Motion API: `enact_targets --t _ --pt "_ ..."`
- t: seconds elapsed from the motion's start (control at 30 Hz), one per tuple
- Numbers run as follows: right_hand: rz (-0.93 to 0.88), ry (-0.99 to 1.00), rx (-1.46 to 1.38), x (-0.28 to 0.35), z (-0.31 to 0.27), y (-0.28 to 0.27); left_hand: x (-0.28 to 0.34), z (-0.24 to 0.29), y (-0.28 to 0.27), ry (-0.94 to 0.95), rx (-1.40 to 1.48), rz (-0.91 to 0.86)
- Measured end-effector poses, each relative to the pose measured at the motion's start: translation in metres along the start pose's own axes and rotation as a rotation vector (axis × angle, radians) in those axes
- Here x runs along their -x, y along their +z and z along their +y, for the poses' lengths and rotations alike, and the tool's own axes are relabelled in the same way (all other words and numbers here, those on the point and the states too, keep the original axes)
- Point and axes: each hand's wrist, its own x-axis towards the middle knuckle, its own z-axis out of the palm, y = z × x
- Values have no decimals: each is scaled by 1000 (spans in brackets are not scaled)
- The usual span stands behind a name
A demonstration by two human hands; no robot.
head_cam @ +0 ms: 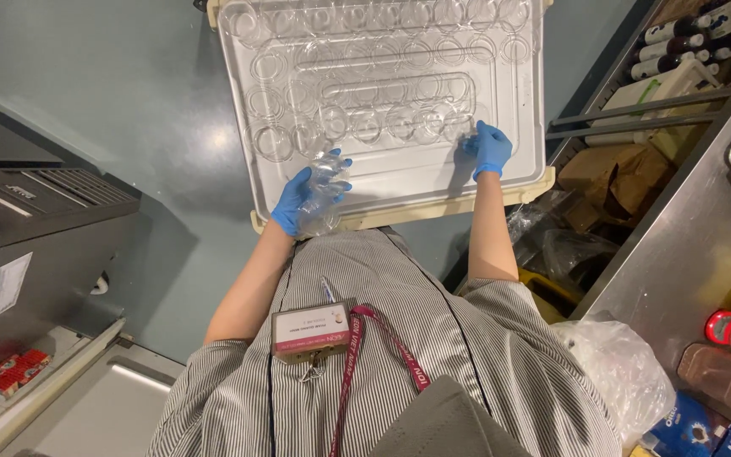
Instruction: Pouring white liquid from a measuring pitcher into small plastic cups arranged on a tray.
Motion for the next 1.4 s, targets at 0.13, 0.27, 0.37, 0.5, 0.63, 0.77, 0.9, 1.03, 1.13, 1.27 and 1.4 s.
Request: enact_targets --t 0.13,0.27,0.37,0.5,0.63,0.77,0.9,1.03,1.13,1.27,1.4 --pt "205 -253 471 36 -33 14 -2 -4 -10 -10 17 -11" --pt "2 -651 479 107 -61 57 -5 -6 -8 -41 27 -35" --pt "-475 -863 576 206 -88 114 -6 0 24 -67 -198 53" --pt "-839 -1221 609 269 -113 151 -26 -36 -52 -154 -48 113" --pt "-741 -1096 622 259 -85 146 -26 -30 -44 -228 92 105" --pt "-711 -1185 516 266 -113 143 -22 -19 -7 -69 -10 16" --pt "-612 -833 380 183 -102 100 -17 -9 6 -37 37 5" --pt "-195 -481 43 69 -107 38 -18 -16 -21 -1 123 -39" --pt "-23 -366 57 -11 -74 -10 -20 -19 -32 20 126 -21" --pt "100 -197 159 -52 -37 -34 -19 -22 -39 14 144 -62" --pt "80 -181 265 -67 -10 -40 -18 -24 -35 32 145 -53"
